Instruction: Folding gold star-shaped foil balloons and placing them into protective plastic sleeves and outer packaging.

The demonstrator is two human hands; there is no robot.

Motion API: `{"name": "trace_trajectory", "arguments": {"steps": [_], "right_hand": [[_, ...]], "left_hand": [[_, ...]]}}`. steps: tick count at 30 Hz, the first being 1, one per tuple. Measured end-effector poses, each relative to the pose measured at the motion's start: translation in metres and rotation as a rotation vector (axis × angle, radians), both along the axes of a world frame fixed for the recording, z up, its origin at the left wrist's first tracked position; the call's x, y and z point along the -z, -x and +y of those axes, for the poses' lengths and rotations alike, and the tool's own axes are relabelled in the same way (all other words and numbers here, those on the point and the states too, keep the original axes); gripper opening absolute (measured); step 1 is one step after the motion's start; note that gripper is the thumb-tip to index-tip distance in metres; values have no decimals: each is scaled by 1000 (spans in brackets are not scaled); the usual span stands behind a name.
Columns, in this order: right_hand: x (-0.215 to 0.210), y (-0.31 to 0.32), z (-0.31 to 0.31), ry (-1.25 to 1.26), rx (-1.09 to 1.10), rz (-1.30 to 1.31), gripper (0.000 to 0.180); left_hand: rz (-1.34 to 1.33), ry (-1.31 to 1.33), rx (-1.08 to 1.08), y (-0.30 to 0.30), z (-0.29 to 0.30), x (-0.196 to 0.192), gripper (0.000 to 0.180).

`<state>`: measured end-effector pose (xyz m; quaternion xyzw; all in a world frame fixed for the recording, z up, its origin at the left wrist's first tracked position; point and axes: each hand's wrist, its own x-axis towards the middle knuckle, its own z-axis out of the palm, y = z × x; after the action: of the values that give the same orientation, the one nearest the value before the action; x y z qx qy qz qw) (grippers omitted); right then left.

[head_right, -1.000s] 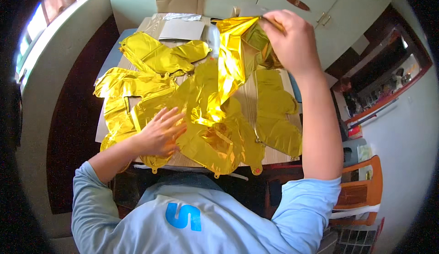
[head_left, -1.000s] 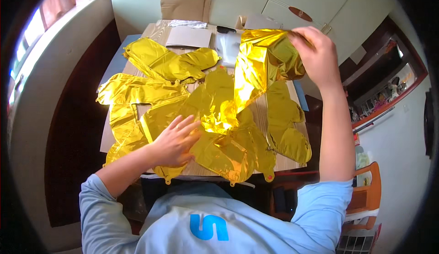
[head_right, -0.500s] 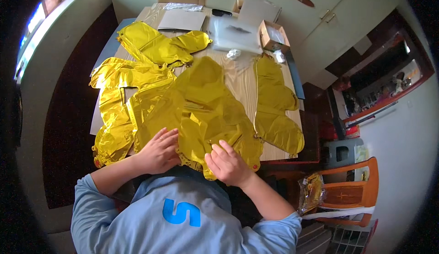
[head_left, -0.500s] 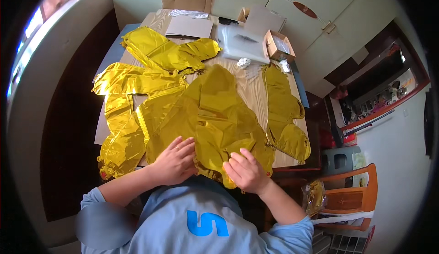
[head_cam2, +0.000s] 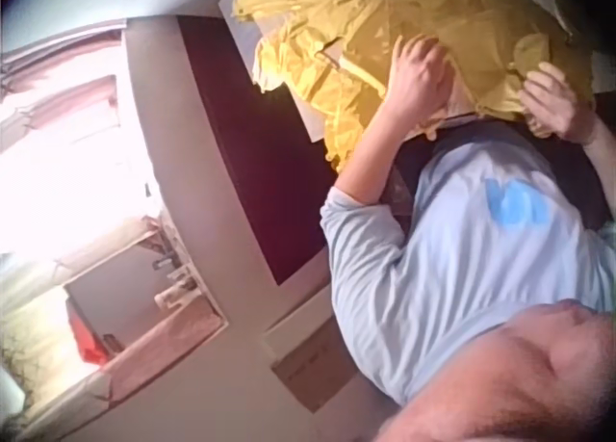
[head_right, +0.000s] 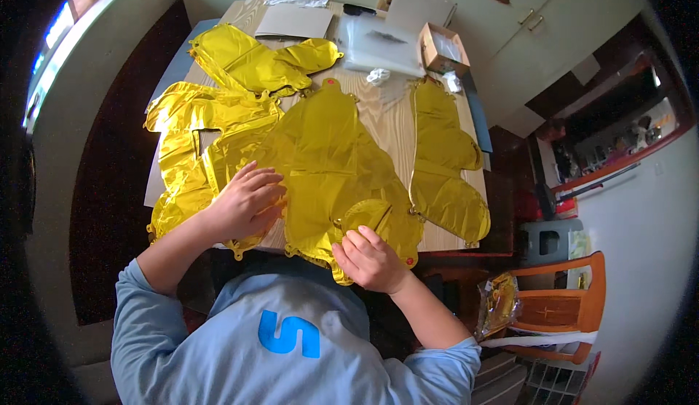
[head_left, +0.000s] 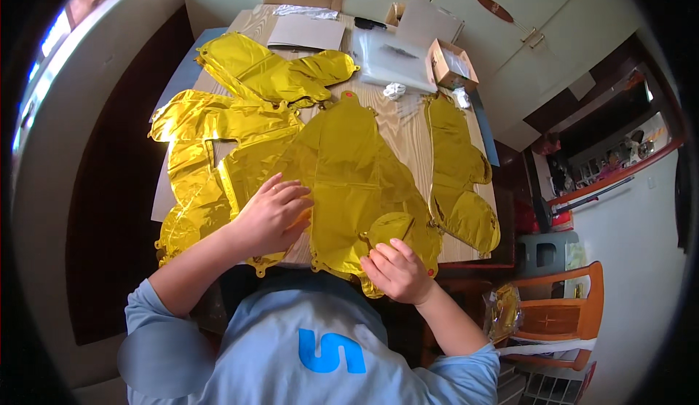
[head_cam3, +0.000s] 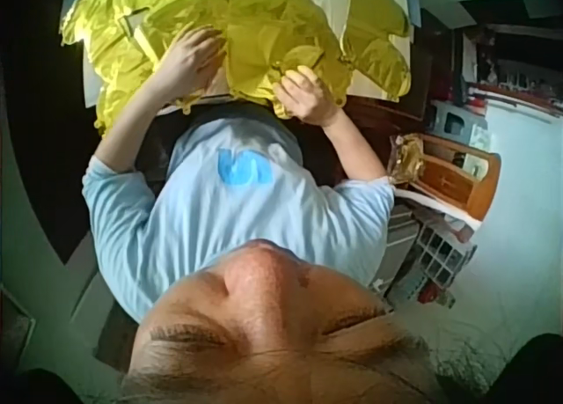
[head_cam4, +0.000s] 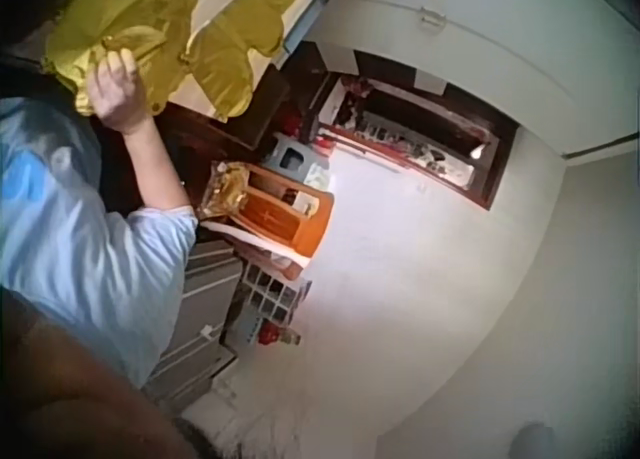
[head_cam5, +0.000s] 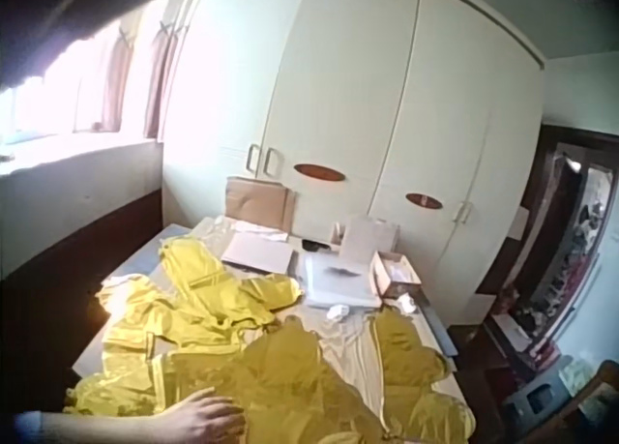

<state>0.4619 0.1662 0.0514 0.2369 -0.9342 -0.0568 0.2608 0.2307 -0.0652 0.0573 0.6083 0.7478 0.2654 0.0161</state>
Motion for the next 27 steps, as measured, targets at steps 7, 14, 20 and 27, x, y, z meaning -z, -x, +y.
{"name": "trace_trajectory", "arguments": {"steps": [7,14,20,27], "right_hand": [[5,-6,-1,22,74,-44,19],[1,-32,-21,142,516,-68,45],[23,-88,-44,567,683,88,52],[81,-128,-46,1990,895,-249,26]], "left_hand": [[37,5,78,15,35,9,45],[133,107,131,25,68,33,60],[102,121,147,26,65,30,58],[108,103,134,22,58,32,55]]}}
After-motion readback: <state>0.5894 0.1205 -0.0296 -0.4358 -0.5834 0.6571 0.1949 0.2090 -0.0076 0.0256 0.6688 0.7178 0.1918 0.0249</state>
